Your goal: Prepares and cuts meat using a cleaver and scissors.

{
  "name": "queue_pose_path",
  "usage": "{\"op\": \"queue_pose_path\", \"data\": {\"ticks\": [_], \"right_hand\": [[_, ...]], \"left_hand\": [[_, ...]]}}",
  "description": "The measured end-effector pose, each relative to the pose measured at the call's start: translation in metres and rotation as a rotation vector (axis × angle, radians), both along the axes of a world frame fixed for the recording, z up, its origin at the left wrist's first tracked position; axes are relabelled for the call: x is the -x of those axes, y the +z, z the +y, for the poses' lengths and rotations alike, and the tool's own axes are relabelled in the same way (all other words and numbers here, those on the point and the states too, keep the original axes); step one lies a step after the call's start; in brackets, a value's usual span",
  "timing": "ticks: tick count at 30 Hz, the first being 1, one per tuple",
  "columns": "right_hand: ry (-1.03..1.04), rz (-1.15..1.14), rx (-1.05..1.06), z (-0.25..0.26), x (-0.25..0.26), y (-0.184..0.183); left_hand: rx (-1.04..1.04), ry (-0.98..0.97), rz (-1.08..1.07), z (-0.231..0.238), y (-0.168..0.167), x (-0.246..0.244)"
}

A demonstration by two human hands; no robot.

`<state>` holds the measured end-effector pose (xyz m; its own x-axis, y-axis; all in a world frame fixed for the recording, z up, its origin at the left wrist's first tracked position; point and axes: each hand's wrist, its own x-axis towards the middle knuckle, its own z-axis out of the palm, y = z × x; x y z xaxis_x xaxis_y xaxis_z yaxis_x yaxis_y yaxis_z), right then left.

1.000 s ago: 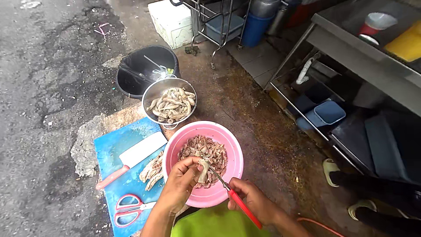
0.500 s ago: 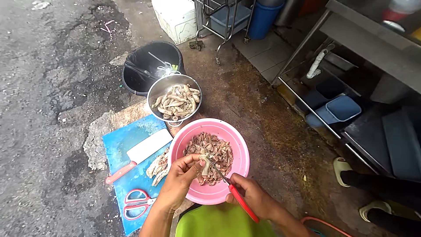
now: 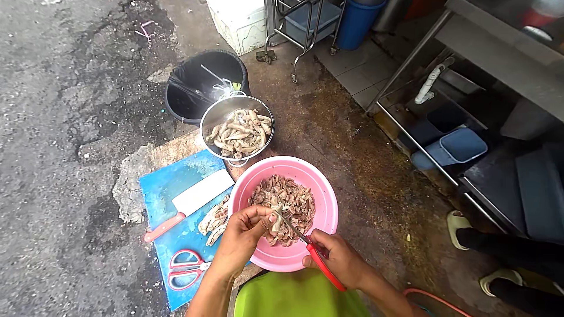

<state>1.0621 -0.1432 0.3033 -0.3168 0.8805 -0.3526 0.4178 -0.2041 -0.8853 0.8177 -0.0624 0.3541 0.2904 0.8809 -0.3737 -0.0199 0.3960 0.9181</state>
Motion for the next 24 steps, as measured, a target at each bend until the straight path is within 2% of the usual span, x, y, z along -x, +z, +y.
{"op": "queue_pose_path", "data": {"ticks": [5, 13, 24], "right_hand": [[-0.03, 0.014, -0.008, -0.0025, 0.0016, -0.005], [0.056, 0.078, 0.003, -0.0019, -0.0032, -0.0103], [0.039, 0.006, 0.04, 0.0069, -0.0046, -0.006]], "left_hand": [[0.027, 0.037, -0.001, -0.0015, -0.0008, 0.0], [0.087, 0.131, -0.028, -0.0028, -0.0005, -0.0015], [0.068, 0.089, -0.014, 0.0008, -0.0003, -0.0039]]}}
